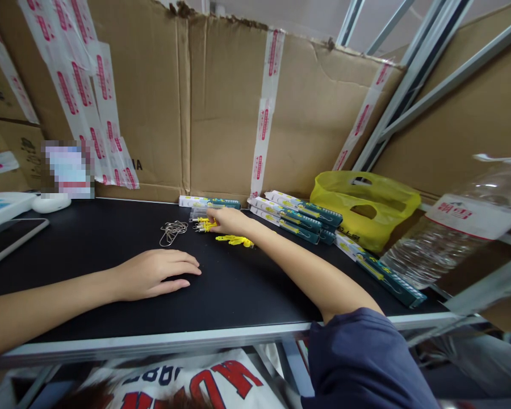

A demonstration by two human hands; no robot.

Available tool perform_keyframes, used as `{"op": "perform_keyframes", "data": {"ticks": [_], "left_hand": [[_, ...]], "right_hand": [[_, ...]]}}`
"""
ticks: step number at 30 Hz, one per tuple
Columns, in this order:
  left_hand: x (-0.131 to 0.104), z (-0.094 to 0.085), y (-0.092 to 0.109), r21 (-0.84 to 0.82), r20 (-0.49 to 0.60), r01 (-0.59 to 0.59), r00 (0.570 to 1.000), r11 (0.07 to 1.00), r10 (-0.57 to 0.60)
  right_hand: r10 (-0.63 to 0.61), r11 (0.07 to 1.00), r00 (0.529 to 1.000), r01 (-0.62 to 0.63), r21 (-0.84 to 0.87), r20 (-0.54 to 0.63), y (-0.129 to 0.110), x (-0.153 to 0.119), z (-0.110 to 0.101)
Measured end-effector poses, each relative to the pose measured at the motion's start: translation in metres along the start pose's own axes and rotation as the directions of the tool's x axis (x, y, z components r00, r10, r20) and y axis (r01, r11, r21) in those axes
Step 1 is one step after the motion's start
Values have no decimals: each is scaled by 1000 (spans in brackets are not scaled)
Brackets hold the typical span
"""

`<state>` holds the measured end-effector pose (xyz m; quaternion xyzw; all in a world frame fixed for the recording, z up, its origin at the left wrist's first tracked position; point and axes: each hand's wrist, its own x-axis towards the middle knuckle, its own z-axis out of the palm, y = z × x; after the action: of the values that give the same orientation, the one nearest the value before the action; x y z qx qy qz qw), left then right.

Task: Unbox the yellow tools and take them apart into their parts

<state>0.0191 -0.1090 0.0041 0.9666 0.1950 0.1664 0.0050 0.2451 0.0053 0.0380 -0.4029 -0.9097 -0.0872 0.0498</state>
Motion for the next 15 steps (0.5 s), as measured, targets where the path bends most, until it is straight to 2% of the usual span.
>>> {"op": "perform_keyframes", "data": {"ticks": [5,10,15], "left_hand": [[1,-2,1,24,39,9,999,1000,-10],[1,-2,1,40,52,14,999,999,-17],[1,-1,0,42,49,12,999,999,-14]], "right_hand": [[-21,998,998,25,55,-59,1,4,9],[-67,980,997,70,186,-23,8,5,3],[-83,967,996,89,239,-33,18,6,1]]}}
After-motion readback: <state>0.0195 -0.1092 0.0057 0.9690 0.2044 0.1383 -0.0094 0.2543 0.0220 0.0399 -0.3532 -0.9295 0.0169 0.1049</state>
